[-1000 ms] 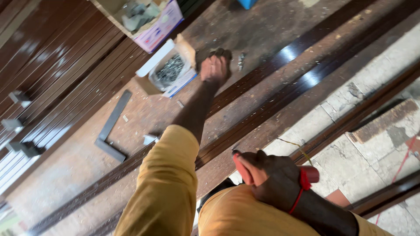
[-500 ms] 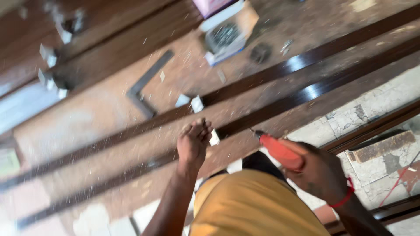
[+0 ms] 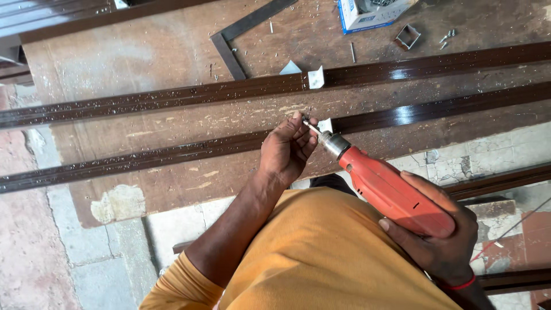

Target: The person uses a corded power drill to attach small metal brackets to long dark metal bars laid on a wooden workbench. They repeatedly pick up brackets and screws, position the brackets on the bars, and drive screws to secure them.

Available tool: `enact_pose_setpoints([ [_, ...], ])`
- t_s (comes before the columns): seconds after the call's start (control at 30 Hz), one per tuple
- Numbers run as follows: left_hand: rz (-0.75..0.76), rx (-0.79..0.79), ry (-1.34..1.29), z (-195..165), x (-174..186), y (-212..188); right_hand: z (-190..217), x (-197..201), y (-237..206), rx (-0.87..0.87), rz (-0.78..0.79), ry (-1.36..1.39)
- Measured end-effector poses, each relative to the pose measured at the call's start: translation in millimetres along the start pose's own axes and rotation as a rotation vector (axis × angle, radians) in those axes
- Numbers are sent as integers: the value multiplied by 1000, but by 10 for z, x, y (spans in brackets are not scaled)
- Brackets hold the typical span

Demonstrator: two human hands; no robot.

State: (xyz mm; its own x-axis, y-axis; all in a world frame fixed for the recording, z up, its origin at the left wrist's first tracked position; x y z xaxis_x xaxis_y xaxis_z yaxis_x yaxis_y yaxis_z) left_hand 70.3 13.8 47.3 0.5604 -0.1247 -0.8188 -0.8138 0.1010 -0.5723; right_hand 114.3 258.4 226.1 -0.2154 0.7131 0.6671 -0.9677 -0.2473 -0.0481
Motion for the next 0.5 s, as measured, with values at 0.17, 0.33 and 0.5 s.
enact_pose_setpoints([
  [0.17,10,30,-40,-30,20,-98,36,-55,-97,-40,-10,56],
  [0.33,97,-18,31,-59,58,-236,21,-51,-185,-18,2,39],
  [0.5,174,54,-98,12,123,-308,-39,-93,-269,-24,25,92],
])
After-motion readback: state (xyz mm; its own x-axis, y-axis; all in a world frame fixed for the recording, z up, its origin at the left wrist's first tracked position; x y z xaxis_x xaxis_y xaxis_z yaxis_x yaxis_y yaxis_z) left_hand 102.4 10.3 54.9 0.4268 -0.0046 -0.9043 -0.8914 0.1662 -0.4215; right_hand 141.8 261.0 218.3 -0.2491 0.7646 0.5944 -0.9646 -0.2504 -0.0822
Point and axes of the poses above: each hand's wrist, its own y-axis towards the middle knuckle, its own x-axis out of the back of the hand, z = x × y, the point moved 4 cm from there along y, towards the middle knuckle, and after that the axes turned 9 degrees about -y, right-handed, at the moved point
